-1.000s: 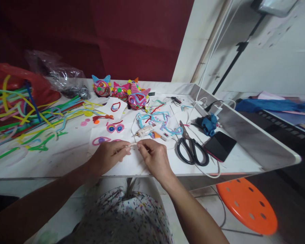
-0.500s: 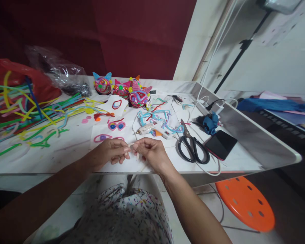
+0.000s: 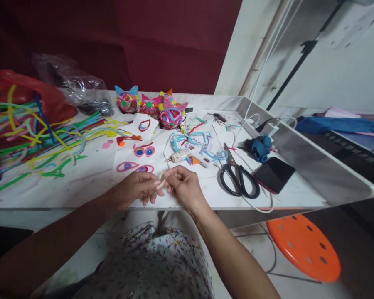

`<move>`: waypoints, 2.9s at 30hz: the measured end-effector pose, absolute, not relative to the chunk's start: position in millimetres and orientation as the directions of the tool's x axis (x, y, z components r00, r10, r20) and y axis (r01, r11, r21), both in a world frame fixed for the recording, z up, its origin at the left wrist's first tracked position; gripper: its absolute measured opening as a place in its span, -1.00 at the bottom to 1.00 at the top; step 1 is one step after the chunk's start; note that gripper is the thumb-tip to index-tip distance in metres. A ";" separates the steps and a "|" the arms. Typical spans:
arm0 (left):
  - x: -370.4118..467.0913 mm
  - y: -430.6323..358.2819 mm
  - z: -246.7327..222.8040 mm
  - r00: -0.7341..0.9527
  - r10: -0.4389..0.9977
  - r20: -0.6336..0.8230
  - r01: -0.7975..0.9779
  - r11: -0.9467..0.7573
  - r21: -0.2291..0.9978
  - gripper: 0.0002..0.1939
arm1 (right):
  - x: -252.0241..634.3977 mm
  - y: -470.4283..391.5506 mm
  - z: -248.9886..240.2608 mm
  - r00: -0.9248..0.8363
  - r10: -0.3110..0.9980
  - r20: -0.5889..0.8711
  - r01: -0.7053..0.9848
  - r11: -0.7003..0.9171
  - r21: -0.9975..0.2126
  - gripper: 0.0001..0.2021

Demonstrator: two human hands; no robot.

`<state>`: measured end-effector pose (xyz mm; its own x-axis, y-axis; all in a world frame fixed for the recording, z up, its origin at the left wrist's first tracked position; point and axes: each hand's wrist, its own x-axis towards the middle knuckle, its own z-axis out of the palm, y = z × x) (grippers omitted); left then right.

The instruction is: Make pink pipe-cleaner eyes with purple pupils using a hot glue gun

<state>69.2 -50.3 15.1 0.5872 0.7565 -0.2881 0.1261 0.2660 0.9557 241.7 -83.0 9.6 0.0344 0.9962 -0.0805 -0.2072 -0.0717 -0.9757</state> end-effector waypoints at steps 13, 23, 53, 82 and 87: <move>65.9 -53.9 14.7 0.591 0.761 -0.267 0.258 0.134 0.957 -0.70 | 246.8 -86.6 11.0 -0.011 0.998 0.056 0.016 0.056 -0.998 -0.66; 64.1 -57.9 24.4 0.489 0.872 -0.008 0.359 -0.193 0.913 -0.72 | 235.2 -92.1 11.4 0.093 0.989 -0.114 -0.389 -0.070 -0.918 -0.72; 57.1 -63.1 21.9 0.503 0.839 -0.207 0.089 0.188 0.978 -0.58 | 249.9 -99.7 6.9 0.043 0.994 0.098 -0.190 0.105 -0.976 -0.77; 70.8 -47.4 24.1 0.568 0.823 0.006 0.350 -0.248 0.903 -0.72 | 258.6 -95.2 8.9 0.102 0.995 0.009 -0.146 0.024 -0.989 -0.63; 72.6 -44.9 19.2 0.583 0.800 -0.143 0.282 -0.034 0.959 -0.68 | 259.3 -96.0 8.6 0.118 0.992 0.032 -0.118 0.047 -0.992 -0.62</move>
